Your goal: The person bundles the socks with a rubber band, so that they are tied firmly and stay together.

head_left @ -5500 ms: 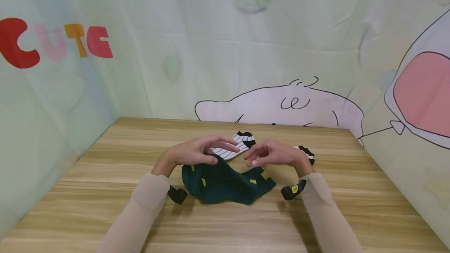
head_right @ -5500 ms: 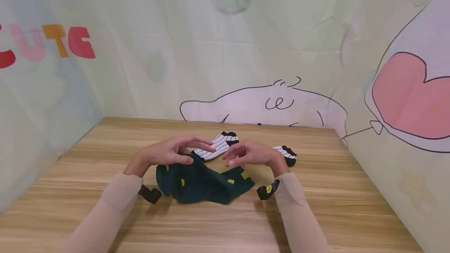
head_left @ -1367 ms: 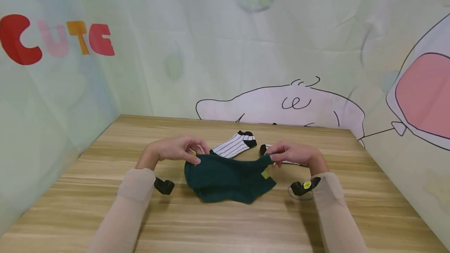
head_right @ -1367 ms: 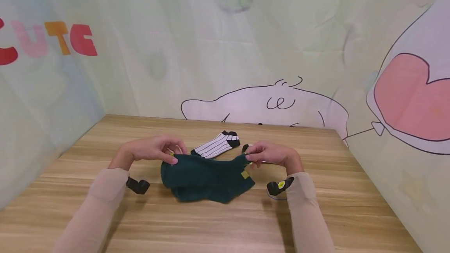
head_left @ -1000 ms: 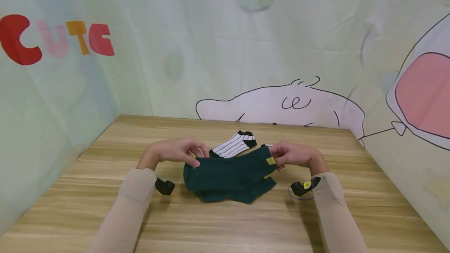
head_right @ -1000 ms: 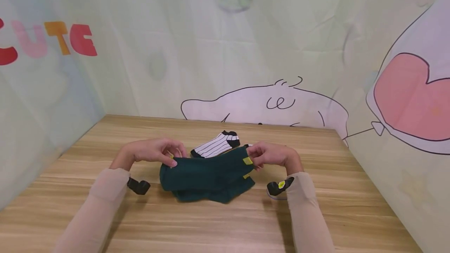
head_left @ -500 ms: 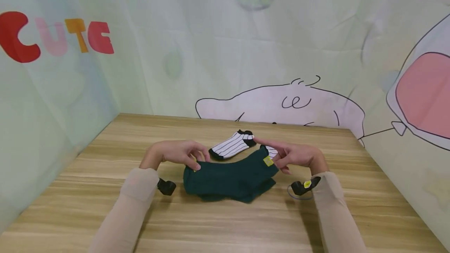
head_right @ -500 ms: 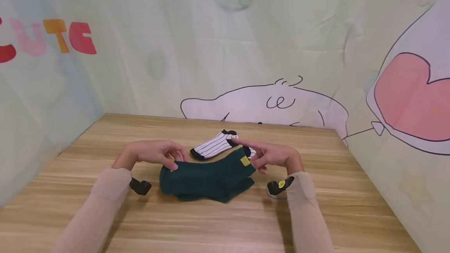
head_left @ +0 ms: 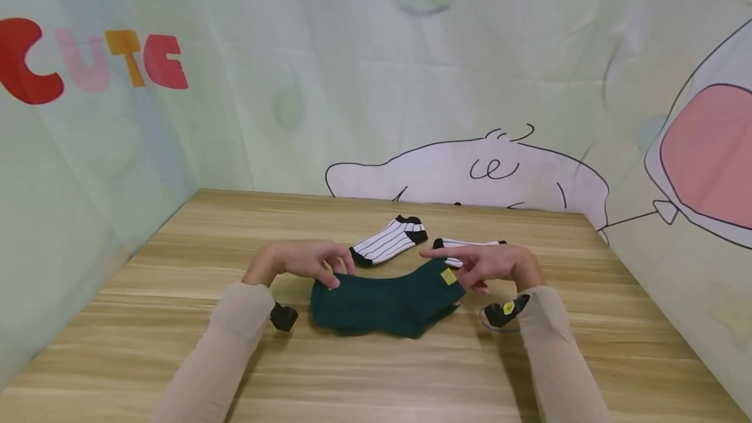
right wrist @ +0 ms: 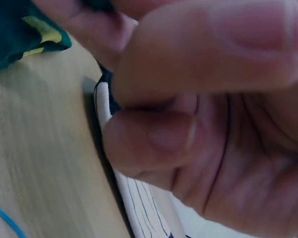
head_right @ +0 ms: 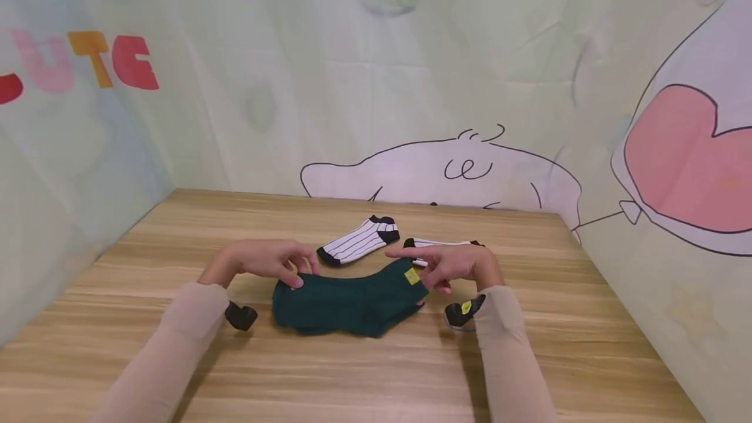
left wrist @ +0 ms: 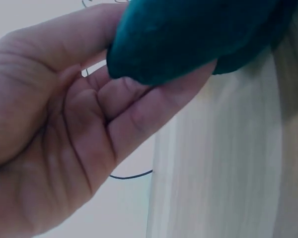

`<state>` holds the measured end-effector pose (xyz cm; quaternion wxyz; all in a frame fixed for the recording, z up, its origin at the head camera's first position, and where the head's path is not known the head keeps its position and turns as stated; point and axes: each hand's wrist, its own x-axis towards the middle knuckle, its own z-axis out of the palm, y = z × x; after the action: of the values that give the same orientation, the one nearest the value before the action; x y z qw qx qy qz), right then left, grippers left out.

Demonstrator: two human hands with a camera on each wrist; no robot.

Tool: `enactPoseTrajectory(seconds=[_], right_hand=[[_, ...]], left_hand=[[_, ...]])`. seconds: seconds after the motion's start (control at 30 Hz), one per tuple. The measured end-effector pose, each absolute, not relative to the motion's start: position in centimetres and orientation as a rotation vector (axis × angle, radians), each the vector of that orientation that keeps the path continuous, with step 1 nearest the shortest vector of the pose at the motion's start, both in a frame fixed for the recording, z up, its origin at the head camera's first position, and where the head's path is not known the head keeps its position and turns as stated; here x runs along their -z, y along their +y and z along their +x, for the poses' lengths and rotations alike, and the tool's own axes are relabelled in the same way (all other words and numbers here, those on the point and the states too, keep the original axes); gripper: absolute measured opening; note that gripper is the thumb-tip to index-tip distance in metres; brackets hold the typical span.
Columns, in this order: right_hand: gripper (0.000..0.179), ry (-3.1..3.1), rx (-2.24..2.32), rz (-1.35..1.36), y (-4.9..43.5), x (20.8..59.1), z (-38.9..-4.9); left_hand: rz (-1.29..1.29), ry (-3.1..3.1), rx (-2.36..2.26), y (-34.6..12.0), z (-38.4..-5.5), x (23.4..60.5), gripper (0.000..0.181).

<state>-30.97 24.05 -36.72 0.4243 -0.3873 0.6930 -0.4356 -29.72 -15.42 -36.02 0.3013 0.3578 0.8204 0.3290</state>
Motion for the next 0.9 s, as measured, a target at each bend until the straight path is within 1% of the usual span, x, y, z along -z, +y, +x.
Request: enactPoseTrajectory(seconds=[0.1,0.33,0.5,0.63,0.9], right_hand=[[0.075,1.760,1.063,-0.898,24.0,36.9,-31.0],[0.072,1.752,1.010,-0.832,23.8,37.7,-31.3],[0.061,1.807,0.953,-0.761,23.4,37.8,-31.4],[0.052,1.855,0.887,-0.764,23.2,37.7,-31.5],[0.050,1.858,0.869,-0.764,23.3,37.5,-31.5]], left_hand=[[0.966,2.194,-0.835,-15.1,-29.8,36.3,0.024],[0.962,2.266,-0.696,-14.5,-29.5,36.6,0.025],[0.955,2.274,-0.679,-14.4,-29.5,36.8,0.026],[0.952,2.280,-0.666,-14.5,-29.6,36.8,0.026],[0.957,2.355,-0.570,-14.2,-30.0,37.0,0.026]])
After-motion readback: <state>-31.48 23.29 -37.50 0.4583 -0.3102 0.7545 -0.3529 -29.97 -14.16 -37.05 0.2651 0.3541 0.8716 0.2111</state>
